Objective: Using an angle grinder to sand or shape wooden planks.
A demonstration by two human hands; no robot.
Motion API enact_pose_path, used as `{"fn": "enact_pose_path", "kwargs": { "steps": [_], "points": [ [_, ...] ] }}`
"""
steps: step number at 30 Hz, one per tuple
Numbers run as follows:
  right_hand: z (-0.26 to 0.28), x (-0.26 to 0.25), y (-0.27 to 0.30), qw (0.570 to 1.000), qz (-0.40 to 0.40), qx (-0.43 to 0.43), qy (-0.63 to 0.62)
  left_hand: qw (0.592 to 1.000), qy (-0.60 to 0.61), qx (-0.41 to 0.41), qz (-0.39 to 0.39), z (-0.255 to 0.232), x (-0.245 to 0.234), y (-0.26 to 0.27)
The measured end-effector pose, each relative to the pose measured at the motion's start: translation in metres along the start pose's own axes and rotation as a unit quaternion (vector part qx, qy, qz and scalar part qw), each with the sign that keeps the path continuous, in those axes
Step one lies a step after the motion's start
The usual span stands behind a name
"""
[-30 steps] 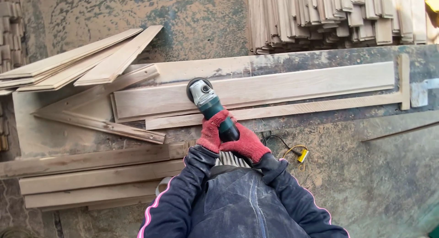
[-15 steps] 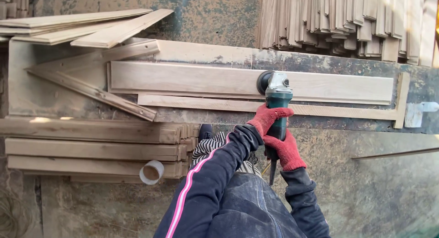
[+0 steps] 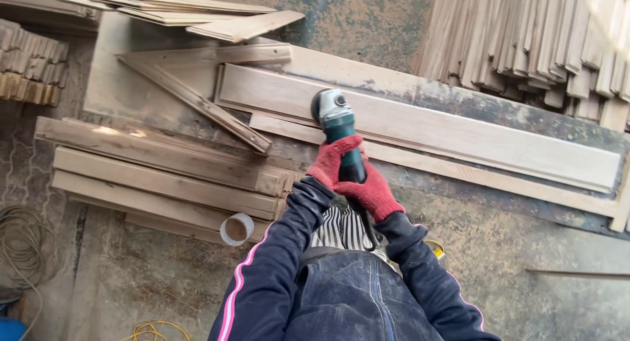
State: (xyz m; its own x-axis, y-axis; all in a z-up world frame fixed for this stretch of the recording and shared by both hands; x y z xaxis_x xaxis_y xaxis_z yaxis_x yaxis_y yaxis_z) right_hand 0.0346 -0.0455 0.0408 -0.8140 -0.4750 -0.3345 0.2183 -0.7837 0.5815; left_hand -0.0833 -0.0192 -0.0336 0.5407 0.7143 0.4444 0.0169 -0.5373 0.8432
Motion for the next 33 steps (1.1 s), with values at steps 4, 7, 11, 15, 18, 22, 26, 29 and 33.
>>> {"fn": "enact_pose_path", "kwargs": {
  "steps": [4,7,11,15,18,22,26,29,33],
  "points": [
    [0.031,0.062,-0.025,0.997,0.071,-0.018,0.016,0.999,0.011,-0.003,-0.036,-0.059,-0.055,0.005],
    [0.055,0.094,-0.032,0.993,0.112,-0.027,0.035,0.998,0.003,-0.025,-0.049,-0.101,-0.084,0.001],
    [0.072,0.104,-0.034,0.989,0.129,-0.037,0.061,0.998,0.022,-0.002,-0.052,-0.113,-0.097,0.006],
    [0.055,0.082,-0.024,0.991,0.116,-0.003,0.067,0.998,0.037,0.015,-0.039,-0.084,-0.073,0.021],
    [0.022,0.044,-0.004,0.996,0.075,0.04,0.039,1.0,0.003,-0.008,-0.011,-0.03,-0.047,0.007],
    [-0.011,-0.019,0.042,0.995,-0.064,0.063,-0.052,0.995,-0.061,-0.052,0.056,0.051,0.012,0.003],
    [-0.084,-0.061,0.045,0.973,-0.139,0.056,-0.173,0.986,-0.117,-0.058,0.099,0.082,0.071,0.035],
    [-0.067,-0.066,0.048,0.97,-0.129,0.063,-0.194,0.982,-0.142,-0.066,0.102,0.095,0.07,0.014],
    [-0.027,-0.045,0.033,0.994,-0.071,0.054,-0.06,0.995,-0.067,-0.056,0.048,0.066,0.046,0.0]
  ]
}}
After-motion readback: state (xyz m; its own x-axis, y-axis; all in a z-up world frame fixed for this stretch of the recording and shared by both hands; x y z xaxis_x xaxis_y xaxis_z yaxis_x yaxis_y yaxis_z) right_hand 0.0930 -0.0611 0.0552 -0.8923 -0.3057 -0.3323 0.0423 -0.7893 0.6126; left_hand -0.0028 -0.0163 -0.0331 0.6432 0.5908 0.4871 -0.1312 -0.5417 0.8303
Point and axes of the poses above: each hand's wrist, its own y-axis away from the middle knuckle, its own x-axis out of the palm, z = x × y, the point moved 2 cm from there along -y, towards the middle knuckle, and after that the axes turned 7 degrees about -x, right-handed, at the moved point
